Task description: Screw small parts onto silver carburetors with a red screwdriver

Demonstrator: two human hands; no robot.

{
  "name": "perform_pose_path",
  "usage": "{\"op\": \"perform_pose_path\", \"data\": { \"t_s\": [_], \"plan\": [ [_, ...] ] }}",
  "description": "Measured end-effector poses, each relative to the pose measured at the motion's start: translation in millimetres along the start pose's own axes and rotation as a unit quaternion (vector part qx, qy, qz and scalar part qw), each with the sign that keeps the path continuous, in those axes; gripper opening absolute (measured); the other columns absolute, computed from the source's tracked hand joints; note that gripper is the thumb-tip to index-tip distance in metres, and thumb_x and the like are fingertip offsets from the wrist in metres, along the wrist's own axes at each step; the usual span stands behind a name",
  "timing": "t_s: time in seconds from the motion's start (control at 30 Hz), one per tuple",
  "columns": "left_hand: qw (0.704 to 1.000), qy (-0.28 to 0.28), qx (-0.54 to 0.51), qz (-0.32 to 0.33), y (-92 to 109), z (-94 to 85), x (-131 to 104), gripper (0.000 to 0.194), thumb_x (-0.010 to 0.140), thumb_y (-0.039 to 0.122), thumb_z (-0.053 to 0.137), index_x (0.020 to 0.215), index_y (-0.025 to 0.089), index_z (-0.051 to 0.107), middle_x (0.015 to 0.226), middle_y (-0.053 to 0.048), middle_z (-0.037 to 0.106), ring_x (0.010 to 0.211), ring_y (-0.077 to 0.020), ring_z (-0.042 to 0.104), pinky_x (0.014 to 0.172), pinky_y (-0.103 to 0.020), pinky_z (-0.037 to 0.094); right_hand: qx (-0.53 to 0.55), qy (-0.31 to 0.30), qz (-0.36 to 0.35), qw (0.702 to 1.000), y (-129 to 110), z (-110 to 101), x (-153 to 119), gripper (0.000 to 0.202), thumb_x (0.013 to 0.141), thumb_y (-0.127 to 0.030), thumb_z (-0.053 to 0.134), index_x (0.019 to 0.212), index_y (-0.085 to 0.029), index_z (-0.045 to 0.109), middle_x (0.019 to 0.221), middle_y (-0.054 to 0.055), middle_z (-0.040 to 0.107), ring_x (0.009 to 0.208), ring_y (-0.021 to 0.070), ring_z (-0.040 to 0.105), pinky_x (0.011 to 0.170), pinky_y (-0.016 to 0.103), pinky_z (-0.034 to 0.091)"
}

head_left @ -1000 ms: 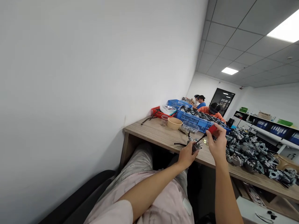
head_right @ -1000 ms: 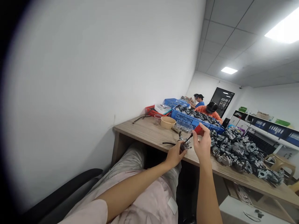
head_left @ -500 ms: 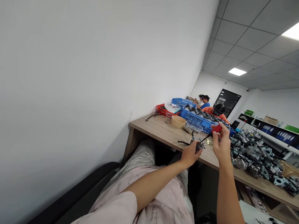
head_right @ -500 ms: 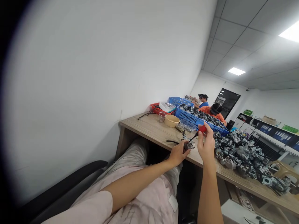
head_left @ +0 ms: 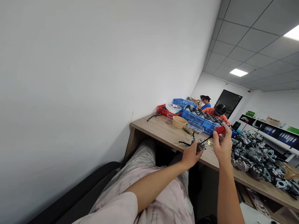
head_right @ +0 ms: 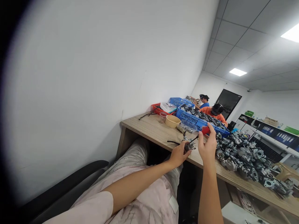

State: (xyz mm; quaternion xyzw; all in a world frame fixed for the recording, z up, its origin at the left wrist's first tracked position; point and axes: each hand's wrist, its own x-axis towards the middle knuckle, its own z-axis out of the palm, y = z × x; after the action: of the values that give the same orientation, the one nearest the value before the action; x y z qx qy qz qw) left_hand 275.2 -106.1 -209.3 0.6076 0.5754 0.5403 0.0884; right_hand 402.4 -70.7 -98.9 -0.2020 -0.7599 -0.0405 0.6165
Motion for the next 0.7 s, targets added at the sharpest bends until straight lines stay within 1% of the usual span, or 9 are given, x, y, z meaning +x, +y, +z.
{"op": "perform_pose_path", "data": {
  "t_s": [0.07,0.13,0.2,0.33,0.47,0.5,0.57,0.63,0.7],
  "plan": [
    [1.000,-0.001,0.001,-0.001,0.1,0.3,0.3,0.043,0.103,0.033,0.073,0.141,0.017,0.061,0.131,-0.011,0.074,0.107,-0.0259,0.075,0.101,-0.051,0.061,0.012,-0.020,-0.006,1.000,-1.5,-0.6,-0.1,0.056,0.109,-0.050,0.051,0.156,-0.019,0.047,0.124,0.018,0.074,0.105,0.0286,0.077,0.088,0.046,0.065],
    [1.000,-0.001,0.001,-0.002,0.4,0.5,0.5,0.043,0.103,0.033,0.073,0.141,0.017,0.061,0.130,-0.010,0.074,0.107,-0.0258,0.075,0.101,-0.051,0.061,0.004,-0.008,-0.003,1.000,-3.7,-0.8,0.0,0.056,0.105,-0.050,0.060,0.151,-0.018,0.054,0.122,0.019,0.075,0.100,0.0298,0.077,0.089,0.049,0.064],
    [1.000,-0.002,0.001,-0.002,0.7,0.4,0.5,0.043,0.103,0.033,0.073,0.141,0.017,0.061,0.129,-0.010,0.074,0.107,-0.0259,0.075,0.101,-0.050,0.061,-0.003,0.008,0.002,1.000,-6.2,-0.3,0.1,0.056,0.102,-0.049,0.067,0.148,-0.018,0.059,0.123,0.020,0.075,0.101,0.0315,0.077,0.090,0.050,0.063],
    [1.000,-0.001,0.001,-0.003,1.8,-0.2,0.2,0.043,0.103,0.033,0.073,0.141,0.017,0.061,0.131,-0.010,0.073,0.109,-0.0261,0.075,0.102,-0.051,0.060,0.024,-0.008,0.001,1.000,-8.7,1.8,0.4,0.054,0.110,-0.047,0.051,0.157,-0.021,0.053,0.120,0.015,0.078,0.102,0.0268,0.078,0.089,0.043,0.065],
    [1.000,-0.002,0.002,-0.004,2.5,-1.5,-0.3,0.043,0.103,0.033,0.073,0.141,0.018,0.061,0.131,-0.010,0.073,0.107,-0.0257,0.075,0.101,-0.051,0.061,0.006,0.061,0.020,0.998,-4.7,3.7,1.6,0.056,0.101,-0.051,0.068,0.145,-0.018,0.065,0.120,0.017,0.076,0.099,0.0285,0.076,0.089,0.045,0.064],
    [1.000,-0.003,0.002,-0.004,2.5,-1.7,-0.3,0.043,0.103,0.033,0.073,0.141,0.018,0.061,0.130,-0.010,0.074,0.106,-0.0255,0.075,0.101,-0.050,0.061,0.007,0.071,0.022,0.997,-3.3,3.9,2.0,0.056,0.101,-0.052,0.068,0.145,-0.018,0.065,0.125,0.018,0.075,0.102,0.0290,0.075,0.088,0.045,0.064],
    [1.000,-0.005,0.002,-0.005,2.2,-2.0,-0.4,0.043,0.103,0.033,0.073,0.141,0.018,0.061,0.129,-0.010,0.074,0.106,-0.0257,0.075,0.101,-0.050,0.061,0.022,0.062,0.020,0.998,-1.2,3.9,2.4,0.057,0.105,-0.053,0.059,0.152,-0.020,0.060,0.133,0.018,0.072,0.107,0.0283,0.075,0.088,0.044,0.064],
    [1.000,-0.006,0.003,-0.004,2.0,-2.1,-0.2,0.044,0.103,0.033,0.073,0.142,0.018,0.061,0.130,-0.010,0.073,0.107,-0.0261,0.075,0.101,-0.051,0.060,0.033,0.048,0.017,0.998,-0.4,3.5,2.3,0.055,0.108,-0.051,0.054,0.155,-0.021,0.058,0.128,0.016,0.074,0.104,0.0266,0.076,0.088,0.043,0.064],
    [1.000,-0.007,0.003,-0.004,2.0,-2.1,0.0,0.044,0.103,0.034,0.072,0.142,0.018,0.060,0.132,-0.010,0.072,0.108,-0.0263,0.074,0.102,-0.051,0.060,0.024,0.061,0.018,0.998,-1.0,3.0,1.9,0.054,0.105,-0.050,0.062,0.150,-0.021,0.063,0.117,0.014,0.076,0.098,0.0266,0.075,0.093,0.047,0.063]
  ]
}}
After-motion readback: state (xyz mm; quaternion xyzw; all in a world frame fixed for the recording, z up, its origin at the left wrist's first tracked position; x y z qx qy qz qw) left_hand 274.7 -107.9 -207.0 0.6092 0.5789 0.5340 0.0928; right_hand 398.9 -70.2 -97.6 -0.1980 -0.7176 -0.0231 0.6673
